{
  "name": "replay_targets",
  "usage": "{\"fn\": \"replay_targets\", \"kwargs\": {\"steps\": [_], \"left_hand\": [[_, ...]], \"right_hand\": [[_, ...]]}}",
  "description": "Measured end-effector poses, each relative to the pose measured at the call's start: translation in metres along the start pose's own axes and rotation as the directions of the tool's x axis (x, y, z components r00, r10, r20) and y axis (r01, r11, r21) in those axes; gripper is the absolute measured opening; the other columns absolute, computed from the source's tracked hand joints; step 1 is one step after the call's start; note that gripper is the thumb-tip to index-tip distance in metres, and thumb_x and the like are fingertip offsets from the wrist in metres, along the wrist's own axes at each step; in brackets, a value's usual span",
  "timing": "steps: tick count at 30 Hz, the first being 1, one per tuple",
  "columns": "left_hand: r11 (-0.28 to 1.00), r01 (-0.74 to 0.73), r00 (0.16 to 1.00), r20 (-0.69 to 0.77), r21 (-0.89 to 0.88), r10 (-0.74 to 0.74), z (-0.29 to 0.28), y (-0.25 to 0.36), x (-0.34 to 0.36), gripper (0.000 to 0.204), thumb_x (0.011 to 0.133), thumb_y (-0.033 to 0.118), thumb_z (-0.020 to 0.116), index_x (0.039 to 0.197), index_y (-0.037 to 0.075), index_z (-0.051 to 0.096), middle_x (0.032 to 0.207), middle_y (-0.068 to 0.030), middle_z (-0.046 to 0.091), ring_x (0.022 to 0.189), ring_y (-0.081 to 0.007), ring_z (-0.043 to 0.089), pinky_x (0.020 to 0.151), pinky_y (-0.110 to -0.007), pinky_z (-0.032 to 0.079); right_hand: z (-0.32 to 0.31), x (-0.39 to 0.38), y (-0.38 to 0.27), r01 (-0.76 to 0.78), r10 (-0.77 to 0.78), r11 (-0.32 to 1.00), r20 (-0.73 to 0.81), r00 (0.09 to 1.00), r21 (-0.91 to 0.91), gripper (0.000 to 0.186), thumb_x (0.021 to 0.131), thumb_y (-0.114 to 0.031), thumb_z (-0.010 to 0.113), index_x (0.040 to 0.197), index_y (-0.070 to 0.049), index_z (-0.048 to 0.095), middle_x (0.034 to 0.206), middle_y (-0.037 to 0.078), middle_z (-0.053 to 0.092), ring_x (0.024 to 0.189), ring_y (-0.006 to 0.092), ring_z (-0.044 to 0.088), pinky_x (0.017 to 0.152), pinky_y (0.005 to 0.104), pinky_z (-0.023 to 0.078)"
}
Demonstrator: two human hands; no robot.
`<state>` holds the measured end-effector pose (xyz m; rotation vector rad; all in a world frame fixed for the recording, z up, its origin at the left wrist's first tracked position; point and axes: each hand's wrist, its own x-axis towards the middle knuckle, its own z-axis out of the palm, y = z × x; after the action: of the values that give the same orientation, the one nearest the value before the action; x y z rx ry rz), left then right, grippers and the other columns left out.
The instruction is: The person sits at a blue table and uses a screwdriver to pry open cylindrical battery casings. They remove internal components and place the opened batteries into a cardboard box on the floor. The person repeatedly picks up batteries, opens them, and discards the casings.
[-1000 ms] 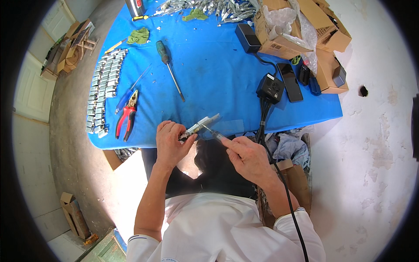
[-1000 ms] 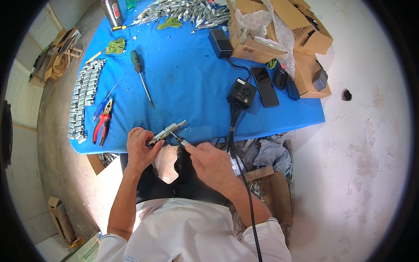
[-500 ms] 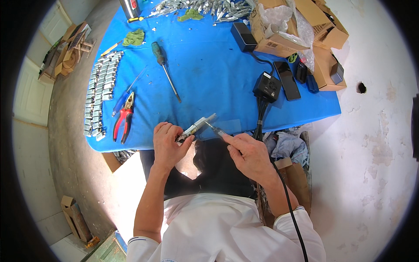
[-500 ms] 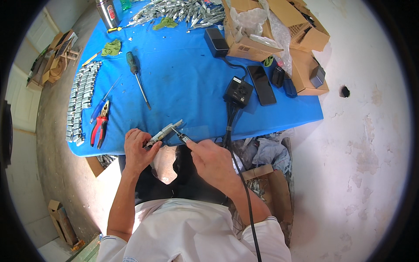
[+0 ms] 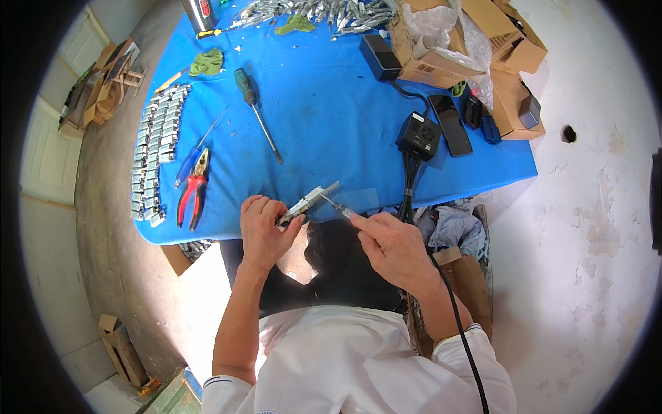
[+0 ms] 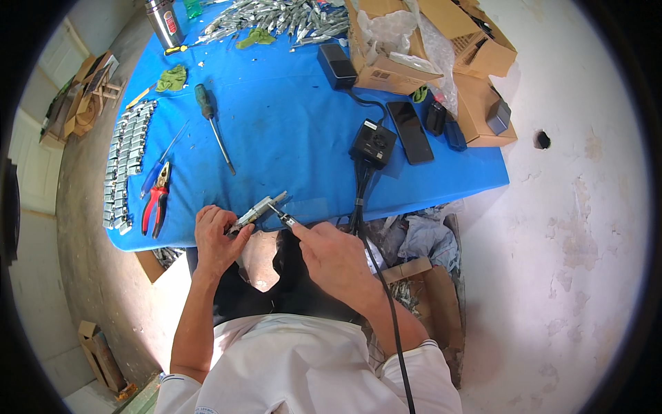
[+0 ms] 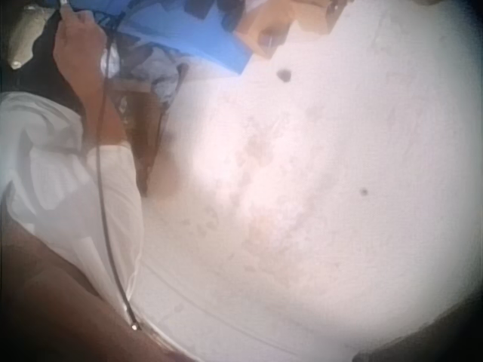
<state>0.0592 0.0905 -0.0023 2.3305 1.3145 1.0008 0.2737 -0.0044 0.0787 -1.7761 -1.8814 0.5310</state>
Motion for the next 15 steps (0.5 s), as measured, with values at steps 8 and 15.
{"fn": "replay_targets", "kwargs": {"steps": [8,15], "left_hand": [[1.000,-0.005,1.000,-0.007,0.010,0.005,0.0003,0.0018,0.0002,0.026,0.064,0.018,0.079,0.071,0.006,0.057,0.066,-0.0062,0.053,0.072,-0.0262,0.053,0.083,-0.038,0.040],[0.999,-0.041,0.999,-0.016,0.015,0.041,0.0009,-0.0002,0.0012,0.027,0.069,0.022,0.077,0.072,0.005,0.056,0.063,-0.0063,0.050,0.067,-0.0261,0.050,0.079,-0.037,0.041]], "right_hand": [[-0.0008,0.0011,0.0012,-0.007,0.007,1.000,-0.013,1.000,-0.003,0.027,0.083,-0.008,0.059,0.109,-0.007,0.065,0.081,0.009,0.061,0.072,0.0268,0.061,0.062,0.0361,0.049],[0.0042,0.0018,0.0007,-0.012,0.012,0.999,-0.017,1.000,0.036,0.027,0.083,-0.007,0.059,0.110,-0.006,0.065,0.082,0.010,0.060,0.074,0.0271,0.061,0.064,0.0354,0.049]]}}
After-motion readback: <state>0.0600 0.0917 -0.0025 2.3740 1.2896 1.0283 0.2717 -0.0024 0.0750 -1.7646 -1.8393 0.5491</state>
